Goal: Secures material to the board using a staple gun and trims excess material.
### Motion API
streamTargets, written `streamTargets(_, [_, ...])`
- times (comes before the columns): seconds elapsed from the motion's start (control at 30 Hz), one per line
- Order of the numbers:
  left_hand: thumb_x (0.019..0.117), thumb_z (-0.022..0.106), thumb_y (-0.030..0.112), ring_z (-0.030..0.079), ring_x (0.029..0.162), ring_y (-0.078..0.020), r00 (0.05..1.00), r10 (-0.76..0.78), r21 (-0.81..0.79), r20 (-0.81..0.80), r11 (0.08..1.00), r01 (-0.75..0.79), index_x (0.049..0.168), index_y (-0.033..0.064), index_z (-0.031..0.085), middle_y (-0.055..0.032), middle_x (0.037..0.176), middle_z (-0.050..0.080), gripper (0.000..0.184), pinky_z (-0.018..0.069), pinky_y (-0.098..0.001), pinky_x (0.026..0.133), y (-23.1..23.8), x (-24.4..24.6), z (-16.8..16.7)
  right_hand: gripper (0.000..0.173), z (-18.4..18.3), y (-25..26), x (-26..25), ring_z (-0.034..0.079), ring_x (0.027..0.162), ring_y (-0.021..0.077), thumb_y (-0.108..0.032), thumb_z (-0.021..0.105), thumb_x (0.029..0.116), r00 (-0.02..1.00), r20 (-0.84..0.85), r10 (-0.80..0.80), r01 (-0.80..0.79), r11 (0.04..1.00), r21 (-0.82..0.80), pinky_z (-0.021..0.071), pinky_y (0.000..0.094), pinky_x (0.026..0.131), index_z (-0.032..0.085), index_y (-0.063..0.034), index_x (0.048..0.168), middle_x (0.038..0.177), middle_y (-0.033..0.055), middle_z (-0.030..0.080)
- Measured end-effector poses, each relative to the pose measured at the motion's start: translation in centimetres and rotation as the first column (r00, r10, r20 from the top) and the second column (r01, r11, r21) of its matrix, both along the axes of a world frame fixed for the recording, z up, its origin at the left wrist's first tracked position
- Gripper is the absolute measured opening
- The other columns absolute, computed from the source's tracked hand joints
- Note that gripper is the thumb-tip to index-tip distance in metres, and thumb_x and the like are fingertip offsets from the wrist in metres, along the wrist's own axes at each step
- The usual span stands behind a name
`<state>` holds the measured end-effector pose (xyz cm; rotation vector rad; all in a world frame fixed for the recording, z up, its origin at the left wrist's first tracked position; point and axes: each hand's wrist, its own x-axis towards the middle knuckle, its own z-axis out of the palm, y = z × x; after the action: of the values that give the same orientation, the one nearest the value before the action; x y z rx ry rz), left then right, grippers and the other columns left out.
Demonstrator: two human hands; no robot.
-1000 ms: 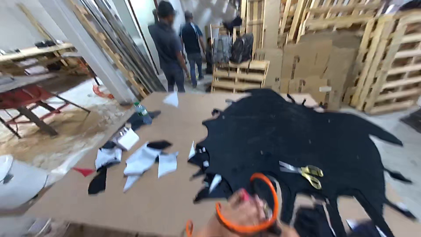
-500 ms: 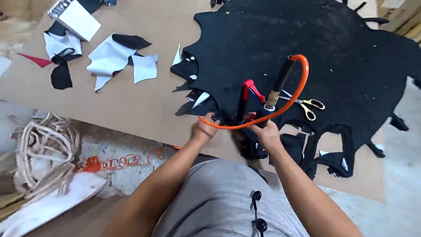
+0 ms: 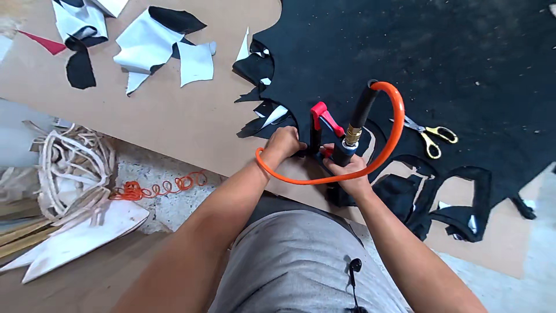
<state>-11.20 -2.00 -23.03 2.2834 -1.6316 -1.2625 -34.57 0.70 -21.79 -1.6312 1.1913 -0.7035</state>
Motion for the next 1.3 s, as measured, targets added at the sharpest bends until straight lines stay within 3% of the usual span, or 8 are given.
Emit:
streamTargets(0.23, [0.0844, 0.079, 0.044, 0.07, 0.095, -0.0349, 1.0, 0.005, -0.032, -0.014, 0.999, -0.005, 0.101, 0.0064, 0.071, -0.0158, 0.097, 0.072, 0.042, 0.0566, -0.0608, 0.081, 0.7, -0.5, 0.0, 0.036, 0.9, -0.2, -0.4, 0.073, 0.103, 0.005, -0.026, 0.076, 0.0893, 0.986, -0.166, -0.026, 0.03, 0.999, 0.019, 0.0626, 0.0385, 0.089, 0.073, -0.0259, 0.125, 0.112, -0.0094, 0.077])
streamTargets(0.37, [0.0868, 0.077, 0.043, 0.07, 0.099, -0.0331, 0.999, -0.019, -0.054, -0.048, 0.998, 0.016, 0.102, 0.0063, 0.071, -0.0138, 0.104, 0.071, 0.04, 0.0565, -0.0593, 0.084, 0.9, 0.0, -0.5, 0.041, 1.4, -0.6, 0.2, 0.074, 0.103, 0.0118, -0.011, 0.076, 0.0879, 0.999, -0.021, -0.025, 0.026, 0.999, 0.047, 0.0633, 0.0354, 0.091, 0.07, -0.0134, 0.128, 0.114, -0.0008, 0.078])
streamTargets(0.47, [0.0887, 0.074, 0.043, 0.069, 0.1, -0.0317, 0.996, -0.024, -0.039, -0.081, 0.999, 0.021, 0.103, 0.0074, 0.071, -0.0125, 0.106, 0.071, 0.038, 0.0564, -0.0579, 0.084, 0.9, 0.2, -0.4, 0.042, 2.1, -1.2, 0.7, 0.075, 0.103, 0.015, -0.01, 0.076, 0.0861, 1.0, 0.0, 0.0, 0.0, 0.998, 0.055, 0.0637, 0.0358, 0.091, 0.069, -0.007, 0.128, 0.113, 0.0034, 0.078])
streamTargets(0.57, [0.0879, 0.076, 0.039, 0.069, 0.095, -0.0302, 0.994, 0.0, -0.07, -0.11, 0.998, -0.008, 0.099, 0.0077, 0.07, -0.0107, 0.101, 0.07, 0.034, 0.0567, -0.0568, 0.082, 1.1, 0.4, -0.6, 0.043, 3.2, -0.8, 1.2, 0.074, 0.104, 0.0131, -0.012, 0.079, 0.0845, 0.997, -0.074, 0.01, -0.006, 0.998, 0.057, 0.0634, 0.0347, 0.092, 0.067, -0.0096, 0.126, 0.115, -0.0003, 0.077])
streamTargets(0.77, [0.0893, 0.074, 0.043, 0.069, 0.098, -0.029, 0.995, -0.027, -0.022, -0.099, 0.999, 0.025, 0.102, 0.0091, 0.07, -0.0103, 0.105, 0.069, 0.036, 0.057, -0.0544, 0.082, 0.8, 0.3, -0.5, 0.049, 2.5, 0.2, 1.4, 0.074, 0.107, 0.0255, -0.012, 0.077, 0.0861, 0.998, -0.012, -0.067, 0.068, 0.994, 0.088, 0.0636, 0.0438, 0.092, 0.064, -0.0062, 0.133, 0.118, 0.0087, 0.076])
streamTargets(0.9, [0.0879, 0.077, 0.039, 0.069, 0.093, -0.0277, 0.995, -0.022, -0.066, -0.1, 0.998, 0.015, 0.098, 0.0086, 0.068, -0.0093, 0.101, 0.069, 0.033, 0.0584, -0.052, 0.078, 1.1, 0.3, -0.8, 0.043, 2.0, 0.2, 1.8, 0.075, 0.103, 0.0216, -0.015, 0.078, 0.0846, 0.996, -0.073, -0.054, 0.055, 0.998, 0.014, 0.0653, 0.0418, 0.087, 0.068, -0.0095, 0.126, 0.113, 0.0048, 0.077])
streamTargets(1.0, [0.0873, 0.076, 0.039, 0.069, 0.093, -0.0261, 0.996, -0.042, -0.042, -0.079, 0.998, 0.039, 0.098, 0.0105, 0.068, -0.0075, 0.101, 0.069, 0.031, 0.058, -0.0506, 0.077, 1.0, 0.3, -0.6, 0.038, 2.1, 0.3, 2.5, 0.075, 0.104, 0.0211, -0.011, 0.077, 0.0838, 0.997, -0.041, -0.064, 0.064, 0.998, 0.01, 0.0645, 0.0411, 0.09, 0.068, -0.0066, 0.12, 0.113, 0.0058, 0.077])
streamTargets(1.3, [0.0902, 0.073, 0.031, 0.068, 0.094, -0.0254, 0.985, -0.102, -0.056, -0.142, 0.994, 0.095, 0.101, 0.0104, 0.068, -0.0066, 0.102, 0.068, 0.024, 0.0578, -0.0507, 0.08, 1.0, 0.9, -0.8, 0.042, 2.1, 1.0, 3.6, 0.074, 0.103, 0.0196, -0.009, 0.076, 0.0854, 0.994, -0.02, -0.106, 0.107, 0.994, 0.011, 0.0636, 0.0382, 0.091, 0.065, -0.0053, 0.125, 0.113, 0.0054, 0.077])
